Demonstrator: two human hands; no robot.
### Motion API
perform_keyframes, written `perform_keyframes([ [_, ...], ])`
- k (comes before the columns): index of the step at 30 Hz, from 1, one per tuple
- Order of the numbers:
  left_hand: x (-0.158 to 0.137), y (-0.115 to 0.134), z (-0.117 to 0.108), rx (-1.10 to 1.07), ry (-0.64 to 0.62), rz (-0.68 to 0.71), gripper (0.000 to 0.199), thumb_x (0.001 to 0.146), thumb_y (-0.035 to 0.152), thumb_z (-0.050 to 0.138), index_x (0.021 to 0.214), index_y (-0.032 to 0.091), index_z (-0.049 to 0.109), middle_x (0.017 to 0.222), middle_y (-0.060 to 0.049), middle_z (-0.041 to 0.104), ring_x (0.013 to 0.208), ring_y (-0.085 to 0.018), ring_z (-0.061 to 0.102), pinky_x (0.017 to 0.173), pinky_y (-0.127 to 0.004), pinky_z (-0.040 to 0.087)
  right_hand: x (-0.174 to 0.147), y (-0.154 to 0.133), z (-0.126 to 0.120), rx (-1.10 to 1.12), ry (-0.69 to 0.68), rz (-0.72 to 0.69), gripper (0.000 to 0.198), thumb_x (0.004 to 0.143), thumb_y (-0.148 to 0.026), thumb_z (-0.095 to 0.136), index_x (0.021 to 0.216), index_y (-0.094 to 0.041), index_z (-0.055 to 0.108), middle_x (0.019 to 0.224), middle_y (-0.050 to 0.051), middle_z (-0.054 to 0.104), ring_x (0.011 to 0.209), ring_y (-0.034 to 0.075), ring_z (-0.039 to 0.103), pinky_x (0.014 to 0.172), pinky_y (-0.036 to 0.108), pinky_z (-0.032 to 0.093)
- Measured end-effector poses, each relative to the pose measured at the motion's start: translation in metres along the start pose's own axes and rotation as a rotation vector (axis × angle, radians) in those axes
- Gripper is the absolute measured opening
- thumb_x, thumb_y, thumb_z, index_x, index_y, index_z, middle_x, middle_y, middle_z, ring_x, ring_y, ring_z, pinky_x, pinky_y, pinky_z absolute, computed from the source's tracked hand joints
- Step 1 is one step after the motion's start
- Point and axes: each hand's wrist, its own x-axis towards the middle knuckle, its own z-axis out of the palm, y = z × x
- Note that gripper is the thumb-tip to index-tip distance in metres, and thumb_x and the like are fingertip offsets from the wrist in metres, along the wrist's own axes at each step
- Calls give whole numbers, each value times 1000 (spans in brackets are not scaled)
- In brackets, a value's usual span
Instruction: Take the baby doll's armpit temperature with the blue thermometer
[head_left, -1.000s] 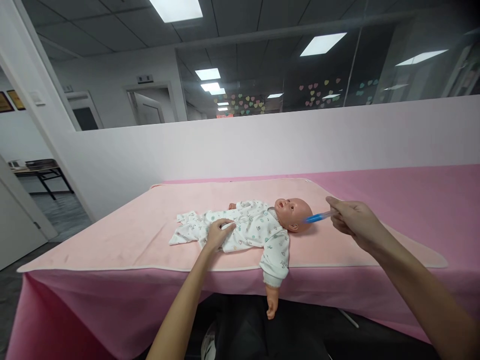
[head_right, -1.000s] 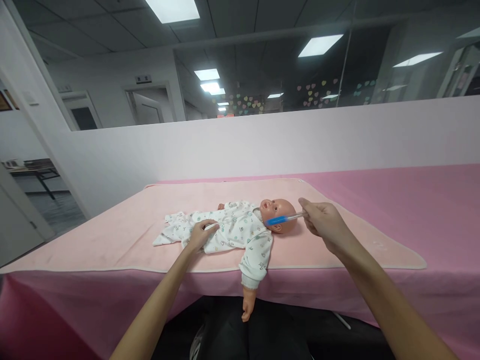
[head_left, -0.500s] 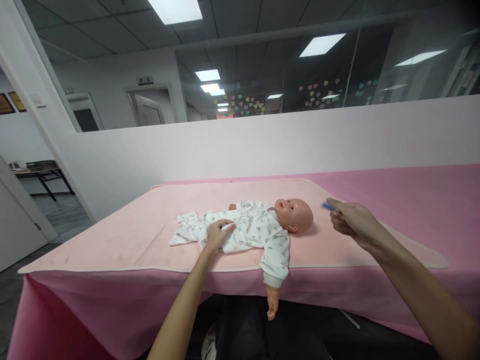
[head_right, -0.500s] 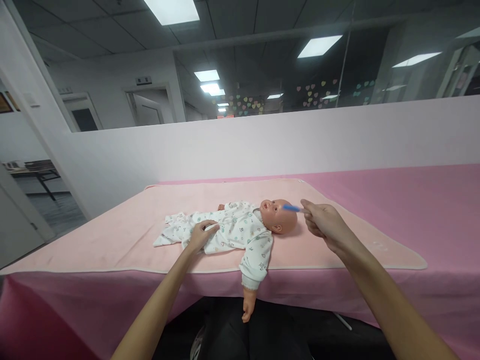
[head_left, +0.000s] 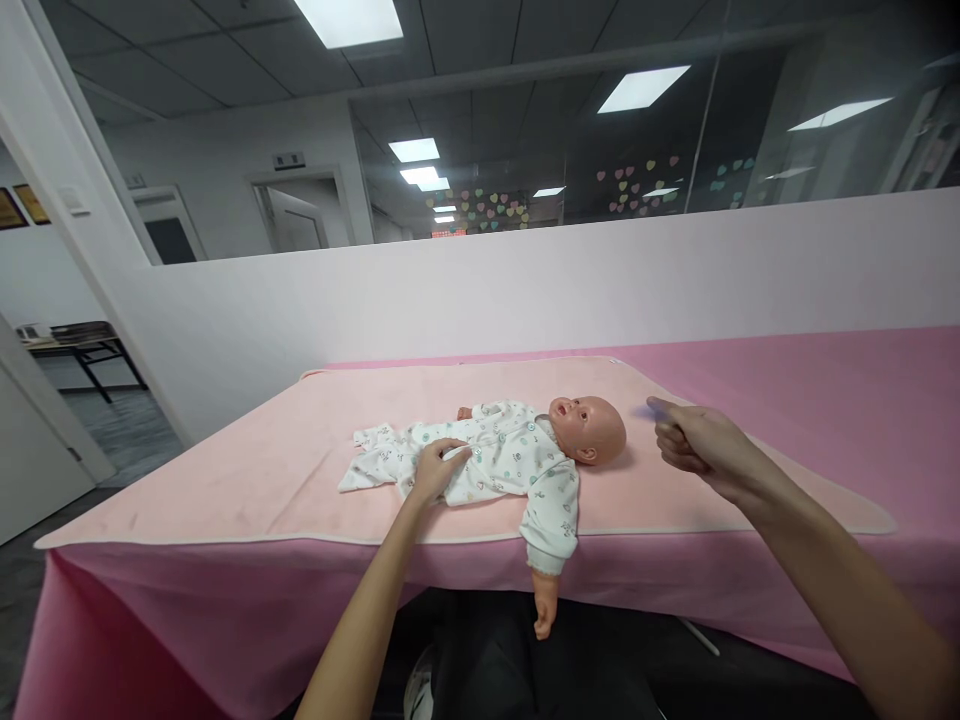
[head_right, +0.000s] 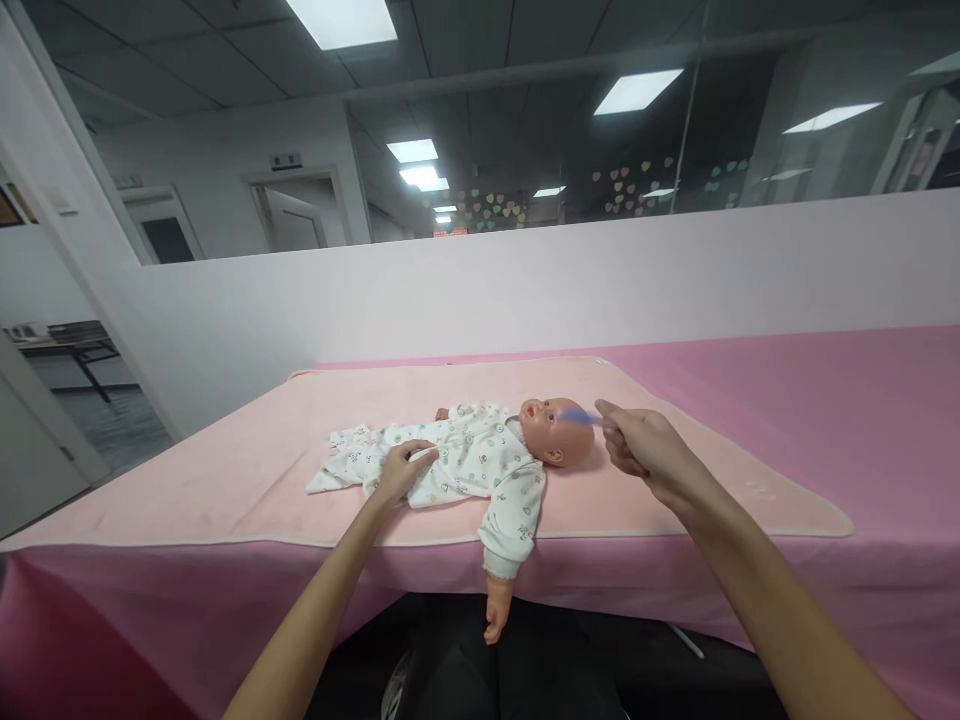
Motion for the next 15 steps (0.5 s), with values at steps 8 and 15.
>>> perform_keyframes([
  [8, 0, 0, 0, 9, -7, -10, 23, 69, 39, 61, 80, 21, 69, 91, -3, 68, 90, -22, 59, 80, -31, 43, 1, 1, -1, 21, -3, 136, 45, 79, -47, 46, 46, -21, 27, 42, -7, 20, 38, 5, 17, 37, 22, 16],
  [15, -1, 1, 0, 5, 0, -8, 24, 69, 40, 61, 81, 20, 69, 91, -3, 68, 90, -22, 59, 80, -31, 44, 1, 2, 3, 11, -21, 135, 45, 80, -44, 45, 46, -22, 24, 42, -6, 20, 39, 6, 16, 37, 22, 16],
])
